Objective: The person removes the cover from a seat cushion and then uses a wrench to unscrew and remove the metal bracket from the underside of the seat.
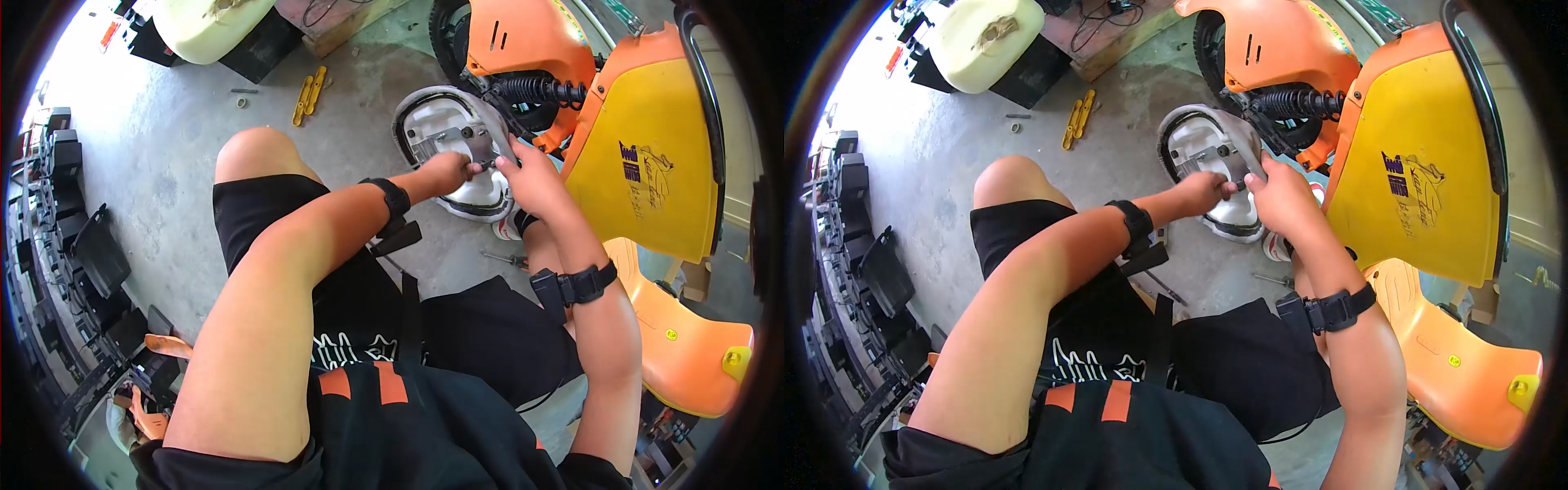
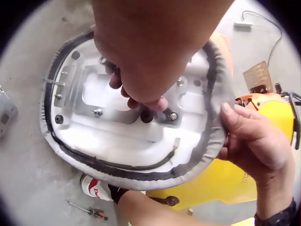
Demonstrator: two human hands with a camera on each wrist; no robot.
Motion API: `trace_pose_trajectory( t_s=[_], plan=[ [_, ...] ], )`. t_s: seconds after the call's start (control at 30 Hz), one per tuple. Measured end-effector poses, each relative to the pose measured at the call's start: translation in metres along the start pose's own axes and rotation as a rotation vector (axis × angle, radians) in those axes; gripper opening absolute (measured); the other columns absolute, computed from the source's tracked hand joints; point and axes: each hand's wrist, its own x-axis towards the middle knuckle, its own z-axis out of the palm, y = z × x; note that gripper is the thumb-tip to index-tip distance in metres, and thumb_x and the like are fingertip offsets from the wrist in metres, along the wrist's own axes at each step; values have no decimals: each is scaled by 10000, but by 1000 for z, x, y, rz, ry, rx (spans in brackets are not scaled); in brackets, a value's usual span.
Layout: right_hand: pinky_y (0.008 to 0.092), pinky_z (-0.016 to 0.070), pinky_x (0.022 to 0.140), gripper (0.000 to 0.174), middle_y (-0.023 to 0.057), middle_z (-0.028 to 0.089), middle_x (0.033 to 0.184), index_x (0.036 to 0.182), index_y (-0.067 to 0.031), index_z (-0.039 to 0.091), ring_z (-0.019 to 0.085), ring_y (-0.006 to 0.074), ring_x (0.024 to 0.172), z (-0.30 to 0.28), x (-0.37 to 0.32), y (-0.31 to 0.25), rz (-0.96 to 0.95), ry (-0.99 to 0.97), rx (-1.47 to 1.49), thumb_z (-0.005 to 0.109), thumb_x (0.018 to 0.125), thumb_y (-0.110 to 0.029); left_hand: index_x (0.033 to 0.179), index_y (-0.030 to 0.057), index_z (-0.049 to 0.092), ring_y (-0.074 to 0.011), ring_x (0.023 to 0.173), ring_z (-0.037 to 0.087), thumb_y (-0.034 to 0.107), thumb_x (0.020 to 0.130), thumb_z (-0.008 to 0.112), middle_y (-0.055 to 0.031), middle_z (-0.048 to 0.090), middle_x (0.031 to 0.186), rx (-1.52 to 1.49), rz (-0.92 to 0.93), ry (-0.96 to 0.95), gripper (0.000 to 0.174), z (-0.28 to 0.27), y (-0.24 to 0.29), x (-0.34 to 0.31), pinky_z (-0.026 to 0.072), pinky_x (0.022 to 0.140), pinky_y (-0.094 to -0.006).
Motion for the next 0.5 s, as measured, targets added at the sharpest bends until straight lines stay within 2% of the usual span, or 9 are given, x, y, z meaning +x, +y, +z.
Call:
trace_pose_trajectory(
  t_s=[0.07,0.1,0.17,0.2,0.23,0.27,0.33,0.37,0.5],
  plan=[
    [427,440,945,519,274,600,1172,1357,10,462,570,410,1108,0,0,1,6,10,-13,562,920,-250,877,23,646,-283,853,616,483,994,428,-159,647,850,-180,-92,-62,522,15,3,-6,469,800,-388],
    [425,441,946,520,282,595,1175,1351,17,467,567,412,1112,-1,1,1,16,7,-11,559,922,-260,899,12,624,-237,828,583,493,1004,397,-112,621,839,-252,-118,-89,542,20,4,-6,464,792,-382],
    [423,441,947,522,290,590,1179,1345,24,471,564,414,1116,1,5,5,28,3,-7,555,923,-270,911,14,617,-223,813,567,505,1006,377,-93,608,832,-309,-122,-90,554,28,5,-6,463,777,-376],
    [431,445,933,485,300,598,1145,1287,39,514,570,424,1094,4,9,9,56,35,-10,549,926,-283,923,15,609,-209,798,551,516,1007,357,-74,594,825,-365,-126,-89,567,31,6,-8,462,762,-370],
    [438,450,919,460,309,606,1110,1228,53,557,576,434,1072,5,10,11,86,68,-14,544,929,-296,883,30,590,-177,702,514,549,1003,322,-48,552,774,-449,-148,-128,596,34,7,-12,448,665,-347],
    [438,450,919,460,309,606,1110,1228,53,557,576,434,1072,5,10,15,91,68,-16,544,929,-296,834,46,562,-155,604,467,582,990,309,-40,518,732,-648,-208,-246,613,38,11,-14,410,562,-333],
    [462,459,876,410,315,623,1018,1062,67,616,590,453,1006,-2,6,7,214,-36,-47,534,933,-314,821,62,534,-153,549,439,596,982,314,-33,483,710,-650,-256,-229,599,38,25,-24,377,499,-331],
    [479,463,838,404,306,629,959,957,64,621,598,459,956,-1,4,7,171,7,-50,528,936,-328,821,62,534,-153,549,439,596,982,314,-33,483,710,-648,-253,-235,599,34,30,-24,377,499,-331],
    [479,465,834,464,307,627,963,948,70,630,600,452,948,1,9,12,126,60,-12,518,935,-380,880,44,534,-173,557,461,593,982,312,-55,491,762,-664,-437,-274,601,19,39,-21,381,481,-342]
  ],
)
